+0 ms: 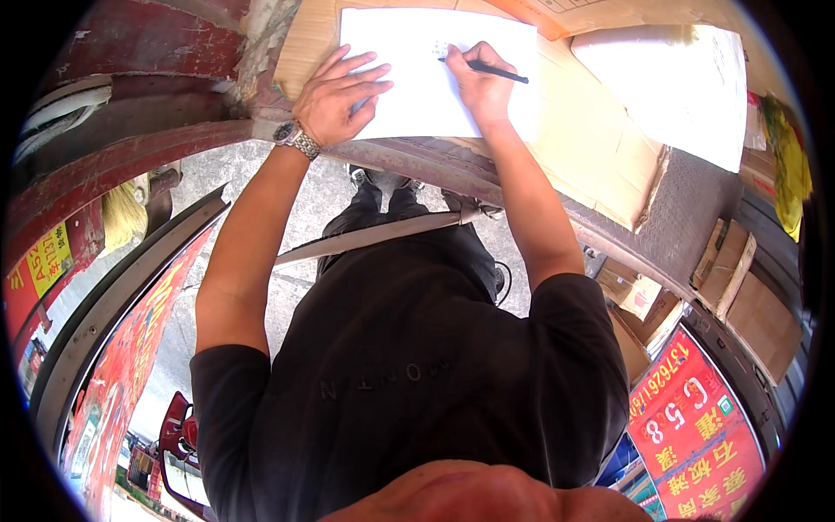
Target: The person lifts and moves several cardboard boxes from a red three-wheeled vehicle to a nearby storage area. They also write on a piece of paper using a pen while standing next to the vehicle.
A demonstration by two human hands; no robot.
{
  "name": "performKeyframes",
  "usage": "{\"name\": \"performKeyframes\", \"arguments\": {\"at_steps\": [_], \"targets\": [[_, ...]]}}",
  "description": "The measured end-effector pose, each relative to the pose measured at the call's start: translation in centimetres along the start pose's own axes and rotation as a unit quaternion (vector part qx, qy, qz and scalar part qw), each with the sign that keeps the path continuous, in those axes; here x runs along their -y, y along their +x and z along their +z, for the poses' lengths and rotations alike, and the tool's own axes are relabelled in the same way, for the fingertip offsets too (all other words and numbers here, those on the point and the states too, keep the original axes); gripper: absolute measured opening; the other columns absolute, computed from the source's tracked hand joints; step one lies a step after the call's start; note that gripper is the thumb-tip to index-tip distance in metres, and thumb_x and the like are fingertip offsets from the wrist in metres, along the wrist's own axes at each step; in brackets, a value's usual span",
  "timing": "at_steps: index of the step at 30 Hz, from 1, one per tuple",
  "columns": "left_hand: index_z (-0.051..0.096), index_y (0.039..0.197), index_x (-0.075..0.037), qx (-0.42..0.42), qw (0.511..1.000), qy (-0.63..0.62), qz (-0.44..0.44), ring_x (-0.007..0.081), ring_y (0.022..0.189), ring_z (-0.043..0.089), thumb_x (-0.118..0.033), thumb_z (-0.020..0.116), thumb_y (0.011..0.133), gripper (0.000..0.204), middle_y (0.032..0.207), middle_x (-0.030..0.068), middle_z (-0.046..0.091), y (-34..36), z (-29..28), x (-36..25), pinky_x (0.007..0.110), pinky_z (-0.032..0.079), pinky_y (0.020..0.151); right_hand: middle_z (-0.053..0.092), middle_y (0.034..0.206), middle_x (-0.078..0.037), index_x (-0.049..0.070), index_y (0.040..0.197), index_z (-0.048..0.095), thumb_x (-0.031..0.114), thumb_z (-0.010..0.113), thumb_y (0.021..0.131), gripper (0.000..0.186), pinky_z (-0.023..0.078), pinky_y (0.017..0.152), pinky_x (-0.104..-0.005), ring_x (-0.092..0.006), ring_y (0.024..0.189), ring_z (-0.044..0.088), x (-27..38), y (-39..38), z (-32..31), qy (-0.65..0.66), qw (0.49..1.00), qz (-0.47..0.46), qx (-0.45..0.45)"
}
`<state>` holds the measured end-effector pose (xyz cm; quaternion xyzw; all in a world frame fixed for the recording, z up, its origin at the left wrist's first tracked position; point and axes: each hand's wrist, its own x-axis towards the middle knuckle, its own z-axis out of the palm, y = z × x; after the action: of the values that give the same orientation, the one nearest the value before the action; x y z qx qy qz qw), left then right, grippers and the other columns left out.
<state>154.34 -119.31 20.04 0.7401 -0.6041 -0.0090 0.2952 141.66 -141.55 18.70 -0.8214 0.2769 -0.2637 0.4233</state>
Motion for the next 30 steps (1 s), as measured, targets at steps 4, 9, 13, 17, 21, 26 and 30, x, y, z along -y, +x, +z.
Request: {"name": "performKeyframes", "arguments": {"at_steps": [4,9,13,17,21,26,30], "targets": [[0.073,0.109,-0.018,-0.004,1.0,0.003,0.006,0.0204,0.127,0.054,-0.014,0.062,0.086,0.025,0.124,0.0002,0.068,0.1,-0.1,0.0,0.046,0.033,0.115,0.055,0.053,-0.004,0.004,0.063,0.055,0.022,0.078,0.08,0.034,0.044,0.051,-0.0286,-0.0117,0.05,0.044,-0.2,0.1,0.0,0.01,1.0,-0.004,0.005],[0.073,0.109,-0.018,-0.003,1.0,-0.001,0.004,0.0204,0.127,0.054,-0.013,0.062,0.086,0.026,0.124,0.0003,0.067,0.0,0.0,0.0,0.046,0.033,0.115,0.055,0.053,-0.005,0.004,0.063,0.055,0.022,0.078,0.08,0.034,0.044,0.051,-0.0284,-0.0118,0.049,0.044,0.0,-0.1,0.0,0.0,1.0,-0.001,0.0],[0.073,0.109,-0.018,-0.002,1.0,0.005,0.004,0.0202,0.128,0.054,-0.013,0.063,0.086,0.026,0.125,0.0002,0.067,0.1,-0.1,0.0,0.046,0.033,0.115,0.056,0.054,-0.005,0.004,0.064,0.055,0.022,0.077,0.08,0.033,0.045,0.051,-0.0287,-0.0115,0.05,0.045,-0.6,0.0,0.1,0.006,1.0,-0.004,0.001],[0.074,0.109,-0.018,0.0,1.0,0.002,0.001,0.0201,0.128,0.054,-0.014,0.063,0.086,0.026,0.124,0.0002,0.068,0.1,0.0,0.1,0.046,0.033,0.115,0.056,0.054,-0.004,0.004,0.064,0.056,0.022,0.077,0.08,0.032,0.045,0.052,-0.029,-0.0111,0.05,0.045,0.3,-0.1,-0.1,-0.009,1.0,0.017,0.014],[0.074,0.109,-0.018,-0.002,1.0,0.004,0.0,0.02,0.127,0.054,-0.013,0.063,0.086,0.026,0.124,0.0001,0.068,0.0,0.0,0.0,0.046,0.033,0.115,0.056,0.054,-0.004,0.004,0.064,0.055,0.022,0.078,0.08,0.033,0.045,0.052,-0.0291,-0.0108,0.05,0.045,0.1,0.0,-0.1,0.008,1.0,0.012,0.012],[0.074,0.109,-0.018,-0.004,1.0,-0.001,0.001,0.02,0.127,0.055,-0.013,0.063,0.085,0.026,0.124,0.0002,0.068,0.1,0.0,-0.1,0.046,0.034,0.115,0.056,0.054,-0.004,0.004,0.064,0.056,0.022,0.078,0.079,0.032,0.045,0.051,-0.0293,-0.0111,0.05,0.045,0.1,0.0,-0.2,0.007,1.0,0.017,0.021],[0.073,0.109,-0.018,-0.006,1.0,0.0,0.004,0.0204,0.127,0.055,-0.012,0.063,0.085,0.027,0.124,0.0003,0.068,0.1,-0.1,0.0,0.046,0.034,0.115,0.056,0.054,-0.005,0.004,0.064,0.056,0.022,0.078,0.079,0.032,0.045,0.052,-0.0297,-0.0119,0.05,0.045,0.1,-0.1,-0.1,-0.001,1.0,0.012,0.017]]}}
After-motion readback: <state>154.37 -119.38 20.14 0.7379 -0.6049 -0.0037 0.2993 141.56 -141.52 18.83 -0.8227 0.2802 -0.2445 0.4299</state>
